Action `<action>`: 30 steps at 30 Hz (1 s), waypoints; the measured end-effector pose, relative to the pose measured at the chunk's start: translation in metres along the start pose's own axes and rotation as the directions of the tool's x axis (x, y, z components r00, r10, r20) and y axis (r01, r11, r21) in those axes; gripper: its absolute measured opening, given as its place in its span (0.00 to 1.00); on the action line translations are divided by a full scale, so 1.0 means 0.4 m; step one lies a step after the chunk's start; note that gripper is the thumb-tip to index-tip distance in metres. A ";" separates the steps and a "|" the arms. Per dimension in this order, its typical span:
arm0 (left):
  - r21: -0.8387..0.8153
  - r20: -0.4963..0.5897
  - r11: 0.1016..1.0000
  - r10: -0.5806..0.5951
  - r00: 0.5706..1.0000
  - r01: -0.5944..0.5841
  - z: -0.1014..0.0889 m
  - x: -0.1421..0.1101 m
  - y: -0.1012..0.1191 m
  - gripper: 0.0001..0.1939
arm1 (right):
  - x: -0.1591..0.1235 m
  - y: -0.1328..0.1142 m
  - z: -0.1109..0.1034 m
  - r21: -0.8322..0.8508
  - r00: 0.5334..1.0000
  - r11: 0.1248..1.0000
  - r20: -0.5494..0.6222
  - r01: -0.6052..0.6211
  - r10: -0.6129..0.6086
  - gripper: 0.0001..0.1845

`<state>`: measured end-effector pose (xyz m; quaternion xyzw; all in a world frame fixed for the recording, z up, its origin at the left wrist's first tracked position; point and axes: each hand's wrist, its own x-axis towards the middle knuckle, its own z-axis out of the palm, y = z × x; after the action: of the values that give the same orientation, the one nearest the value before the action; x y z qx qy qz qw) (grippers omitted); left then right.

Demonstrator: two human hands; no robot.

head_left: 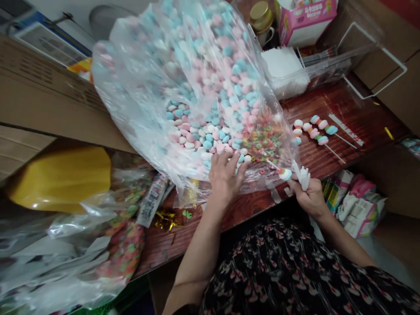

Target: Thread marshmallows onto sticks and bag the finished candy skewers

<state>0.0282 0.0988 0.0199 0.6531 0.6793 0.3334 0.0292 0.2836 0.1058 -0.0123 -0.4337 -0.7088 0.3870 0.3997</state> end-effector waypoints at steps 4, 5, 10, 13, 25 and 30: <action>0.268 0.089 0.961 0.043 0.995 -0.065 0.029 0.023 -0.028 0.10 | 0.000 -0.020 0.010 0.001 0.997 0.998 0.045 0.069 -0.068 0.09; 0.295 0.082 0.953 0.049 0.995 -0.071 0.037 0.020 -0.031 0.10 | -0.002 -0.024 0.012 0.005 0.995 0.997 0.059 0.080 -0.080 0.10; 0.259 0.058 0.965 0.034 0.998 -0.048 0.048 -0.002 -0.036 0.12 | -0.008 -0.018 0.014 0.025 0.992 0.995 0.087 0.094 -0.096 0.11; 0.146 -0.002 0.989 0.027 1.000 -0.027 0.020 0.006 -0.041 0.08 | -0.005 -0.012 0.014 0.033 0.989 0.994 0.102 0.102 -0.105 0.11; 0.151 -0.008 0.988 -0.025 1.000 0.026 -0.041 0.095 -0.140 0.05 | 0.008 -0.036 0.021 0.059 0.975 0.990 0.179 0.126 -0.135 0.13; 0.217 -0.067 0.976 0.048 0.997 -0.033 -0.027 0.055 -0.130 0.04 | 0.009 -0.033 0.005 0.022 0.977 0.991 0.167 0.130 -0.132 0.12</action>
<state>-0.0251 0.1180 0.0116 0.6538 0.6987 0.2812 -0.0731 0.2768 0.1044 -0.0003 -0.3498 -0.7650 0.3988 0.3652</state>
